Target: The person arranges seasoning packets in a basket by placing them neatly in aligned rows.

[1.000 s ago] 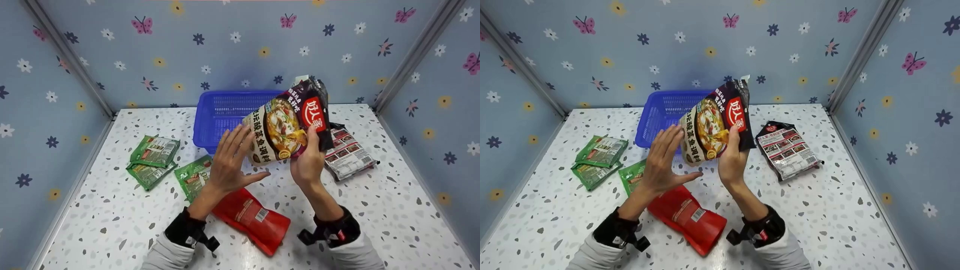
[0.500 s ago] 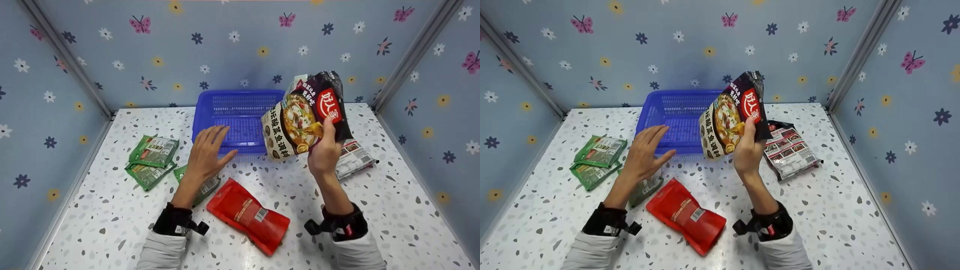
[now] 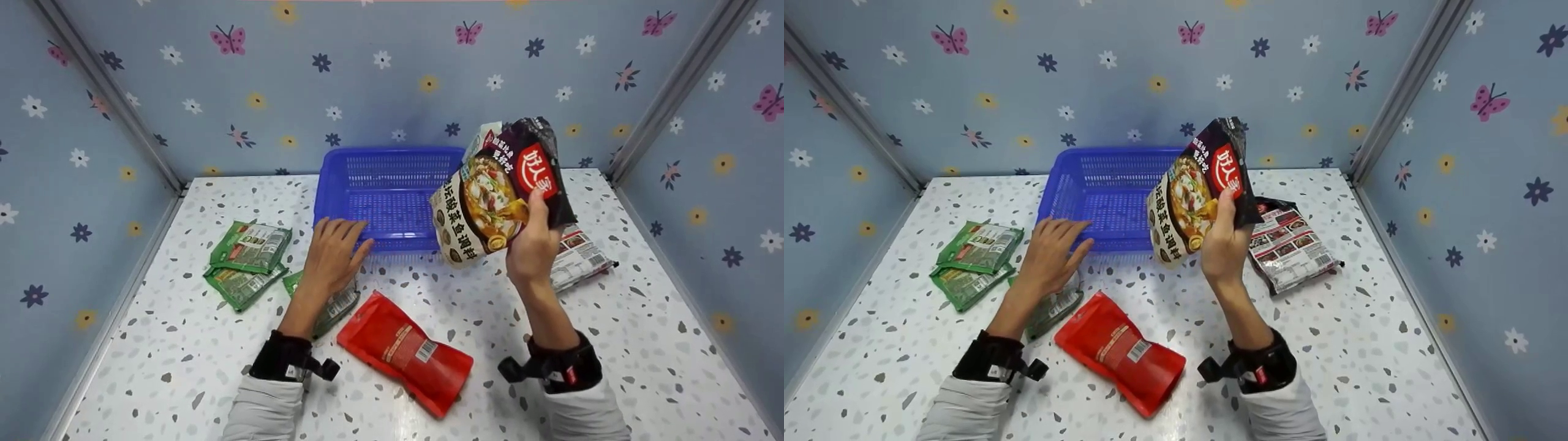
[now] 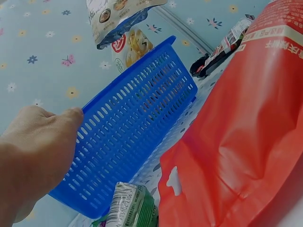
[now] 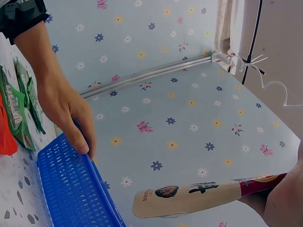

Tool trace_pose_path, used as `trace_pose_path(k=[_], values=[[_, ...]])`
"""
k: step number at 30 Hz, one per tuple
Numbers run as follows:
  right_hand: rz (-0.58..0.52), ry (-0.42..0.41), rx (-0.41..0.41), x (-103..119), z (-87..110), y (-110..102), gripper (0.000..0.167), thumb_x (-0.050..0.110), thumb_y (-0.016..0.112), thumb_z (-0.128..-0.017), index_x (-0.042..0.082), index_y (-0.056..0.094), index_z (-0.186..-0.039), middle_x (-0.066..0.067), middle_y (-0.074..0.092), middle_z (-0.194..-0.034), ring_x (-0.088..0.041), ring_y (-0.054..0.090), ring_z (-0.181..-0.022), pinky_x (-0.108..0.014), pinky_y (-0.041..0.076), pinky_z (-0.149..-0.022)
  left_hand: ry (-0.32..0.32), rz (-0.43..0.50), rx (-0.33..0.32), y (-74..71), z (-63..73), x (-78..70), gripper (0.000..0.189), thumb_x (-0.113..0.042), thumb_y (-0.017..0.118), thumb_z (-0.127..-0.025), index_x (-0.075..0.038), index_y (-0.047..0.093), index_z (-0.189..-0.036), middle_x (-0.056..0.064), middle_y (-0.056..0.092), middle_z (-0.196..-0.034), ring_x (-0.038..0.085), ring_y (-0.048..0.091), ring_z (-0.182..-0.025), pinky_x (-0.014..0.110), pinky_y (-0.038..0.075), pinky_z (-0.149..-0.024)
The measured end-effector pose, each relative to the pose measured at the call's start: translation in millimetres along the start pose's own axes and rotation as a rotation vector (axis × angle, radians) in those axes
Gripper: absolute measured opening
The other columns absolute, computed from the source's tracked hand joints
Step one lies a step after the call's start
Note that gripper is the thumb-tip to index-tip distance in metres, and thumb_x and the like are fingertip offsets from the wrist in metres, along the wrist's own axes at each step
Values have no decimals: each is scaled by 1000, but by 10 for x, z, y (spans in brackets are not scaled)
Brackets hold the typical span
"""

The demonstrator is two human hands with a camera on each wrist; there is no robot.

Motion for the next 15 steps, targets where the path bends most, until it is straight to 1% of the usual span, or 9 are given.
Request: trace_pose_path(k=[4,9,12,15], values=[[15,4,3,1,13,6,31,17,45,-118,3,56,-144,-11,72,-114,-22,73,-92,-32,68,-79,2,-7,6,17,10,0,45,-41,57,-119,-8,72,-145,16,80,-136,40,70,-128,61,47,-118],[18,3,14,1,33,18,32,17,45,-119,4,55,-146,-11,71,-118,-22,73,-98,-33,68,-83,12,-10,4,26,1,-2,41,-41,56,-119,-8,75,-134,16,80,-127,40,71,-120,60,50,-108],[47,11,19,-11,35,9,33,18,45,-119,5,55,-147,-10,71,-120,-22,72,-100,-33,67,-86,16,-17,4,34,-8,-1,39,-40,56,-119,-7,74,-130,16,80,-123,39,71,-117,59,50,-105],[90,29,21,-30,33,-7,33,21,45,-120,6,55,-147,-9,70,-119,-21,71,-99,-32,66,-86,13,-19,8,45,-10,5,39,-40,55,-119,-7,73,-128,16,79,-122,39,70,-116,59,50,-103]])
Point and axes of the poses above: each hand's wrist, its own z-axis away from the middle knuckle, its own y-axis out of the palm, x = y × z, the point moved 7 cm from there along -z, towards the middle knuckle
